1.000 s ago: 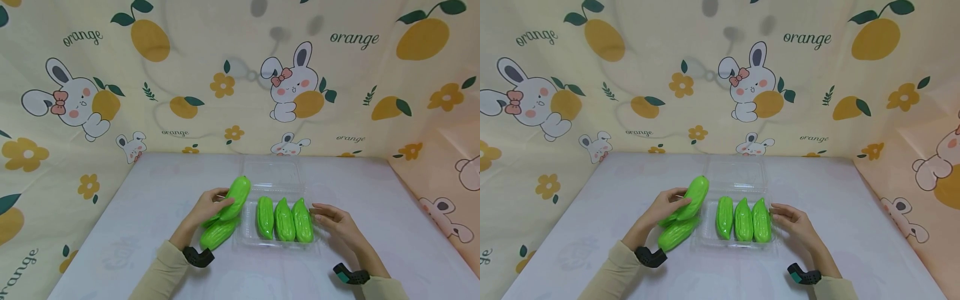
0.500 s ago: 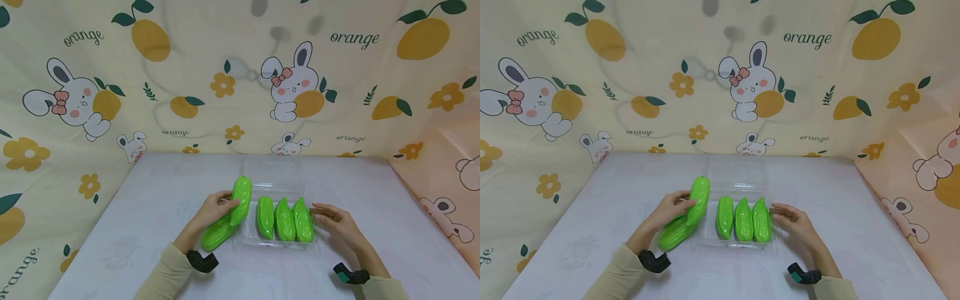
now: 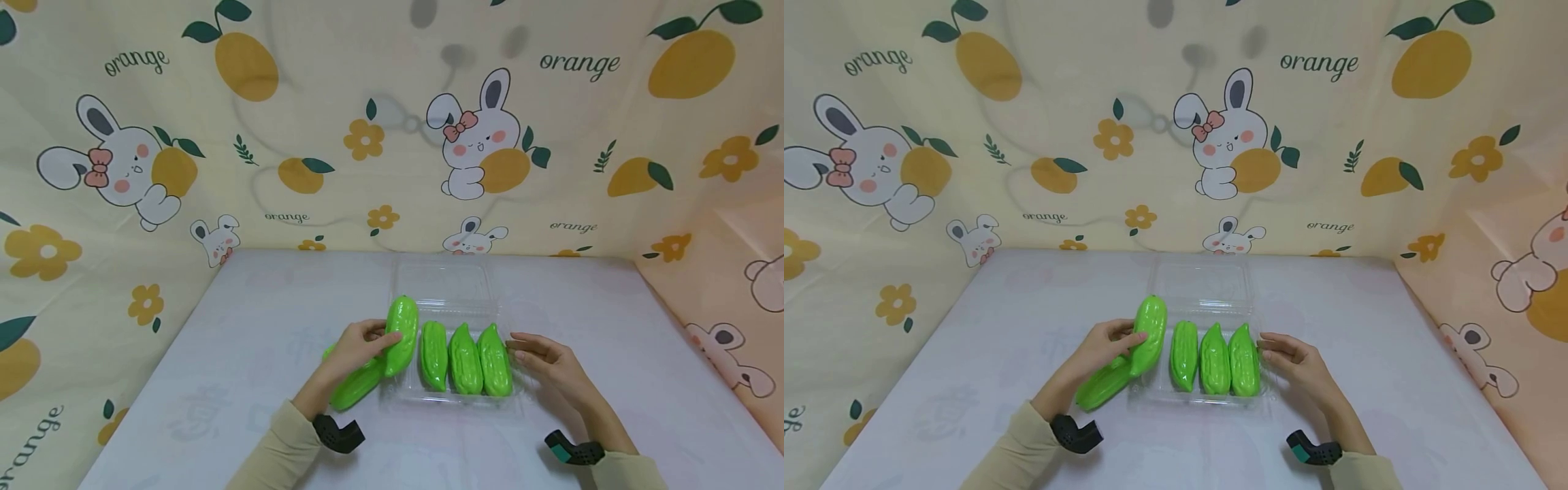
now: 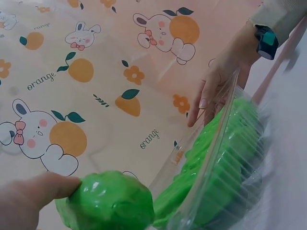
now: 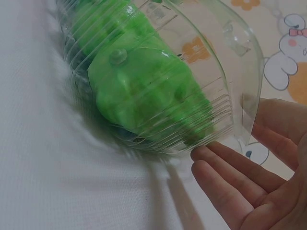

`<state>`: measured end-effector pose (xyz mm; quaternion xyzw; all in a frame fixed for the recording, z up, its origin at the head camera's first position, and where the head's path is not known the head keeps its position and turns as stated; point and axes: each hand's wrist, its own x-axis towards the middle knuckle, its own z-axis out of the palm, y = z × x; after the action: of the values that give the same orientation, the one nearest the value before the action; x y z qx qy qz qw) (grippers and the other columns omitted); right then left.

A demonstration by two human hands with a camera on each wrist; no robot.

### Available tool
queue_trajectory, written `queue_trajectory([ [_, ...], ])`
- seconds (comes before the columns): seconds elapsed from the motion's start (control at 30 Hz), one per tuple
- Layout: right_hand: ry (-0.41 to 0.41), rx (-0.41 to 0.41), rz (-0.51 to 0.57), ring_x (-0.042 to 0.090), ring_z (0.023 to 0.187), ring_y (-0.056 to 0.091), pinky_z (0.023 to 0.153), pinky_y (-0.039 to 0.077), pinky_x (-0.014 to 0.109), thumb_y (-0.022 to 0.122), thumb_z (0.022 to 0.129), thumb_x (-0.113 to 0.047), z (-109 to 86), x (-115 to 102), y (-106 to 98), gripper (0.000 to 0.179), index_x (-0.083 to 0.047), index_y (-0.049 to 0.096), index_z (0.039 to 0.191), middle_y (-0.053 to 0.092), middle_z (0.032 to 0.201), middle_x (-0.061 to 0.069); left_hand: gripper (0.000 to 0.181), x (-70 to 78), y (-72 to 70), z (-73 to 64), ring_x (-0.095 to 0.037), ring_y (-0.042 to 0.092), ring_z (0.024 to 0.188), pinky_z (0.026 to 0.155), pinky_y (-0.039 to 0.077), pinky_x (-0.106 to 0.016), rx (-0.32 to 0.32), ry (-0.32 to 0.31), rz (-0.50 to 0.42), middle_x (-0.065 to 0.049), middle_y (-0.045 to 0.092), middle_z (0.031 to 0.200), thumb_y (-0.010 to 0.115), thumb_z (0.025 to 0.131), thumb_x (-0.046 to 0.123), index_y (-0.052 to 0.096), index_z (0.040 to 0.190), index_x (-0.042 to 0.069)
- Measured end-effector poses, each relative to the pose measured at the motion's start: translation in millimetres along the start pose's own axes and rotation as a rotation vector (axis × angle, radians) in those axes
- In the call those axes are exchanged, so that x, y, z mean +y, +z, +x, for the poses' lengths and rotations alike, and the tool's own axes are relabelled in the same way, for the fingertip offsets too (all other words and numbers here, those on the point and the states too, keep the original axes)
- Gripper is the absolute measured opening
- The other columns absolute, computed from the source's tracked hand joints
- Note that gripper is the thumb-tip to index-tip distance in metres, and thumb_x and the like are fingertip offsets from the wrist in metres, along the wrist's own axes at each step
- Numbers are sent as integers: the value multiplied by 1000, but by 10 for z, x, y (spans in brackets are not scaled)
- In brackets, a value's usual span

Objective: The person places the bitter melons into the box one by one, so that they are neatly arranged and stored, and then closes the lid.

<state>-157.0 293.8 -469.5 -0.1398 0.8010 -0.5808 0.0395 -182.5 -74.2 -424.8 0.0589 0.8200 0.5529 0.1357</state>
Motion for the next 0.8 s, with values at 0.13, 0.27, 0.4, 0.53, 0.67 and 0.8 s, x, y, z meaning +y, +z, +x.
queue_trajectory([
  [0.13, -7, -5, -3, -10, 103, 63, 84, 51, 10, 56, 97, -10, -1, 4, 0, 45, 12, 44, 134, 66, 114, -25, 59, -7, 16, -1, -14, 63, 86, 73, 55, -26, -6, -9, 14, -14, 69, 110, 67, 88, 41, 57, 130, 0],
  [0.27, -14, -6, -5, -10, 103, 63, 84, 51, 9, 55, 97, -9, -2, 6, -2, 44, 13, 44, 133, 66, 114, -25, 61, 0, 32, 0, -15, 64, 89, 74, 55, -26, 8, -14, 34, -13, 69, 109, 68, 87, 42, 56, 130, 0],
  [0.4, -10, -3, -3, -11, 103, 63, 84, 51, 10, 55, 97, -9, -1, 4, -1, 44, 12, 44, 133, 66, 114, -25, 63, 40, 65, -3, -16, 61, 88, 71, 53, -24, 38, 9, 104, -12, 68, 103, 69, 86, 43, 55, 130, -1],
  [0.53, 0, 1, -5, -11, 102, 62, 83, 52, 10, 56, 97, -10, -3, 4, 1, 44, 12, 45, 133, 66, 114, -24, 64, 96, 108, -9, -14, 58, 81, 67, 48, -22, 47, 44, 188, -10, 67, 94, 70, 85, 43, 57, 126, -2],
  [0.67, -2, 1, -11, -10, 103, 63, 83, 52, 10, 56, 97, -10, -3, 7, 0, 44, 11, 45, 133, 66, 114, -24, 62, 124, 143, -12, -13, 56, 75, 64, 46, -22, 49, 60, 223, -9, 66, 88, 72, 83, 43, 59, 123, -3],
  [0.8, -3, 0, -10, -10, 103, 63, 83, 52, 10, 56, 97, -10, -3, 6, -3, 44, 12, 45, 134, 66, 114, -25, 62, 134, 180, -3, -12, 54, 72, 62, 45, -22, 72, 76, 264, -8, 65, 85, 73, 82, 43, 60, 120, -4],
])
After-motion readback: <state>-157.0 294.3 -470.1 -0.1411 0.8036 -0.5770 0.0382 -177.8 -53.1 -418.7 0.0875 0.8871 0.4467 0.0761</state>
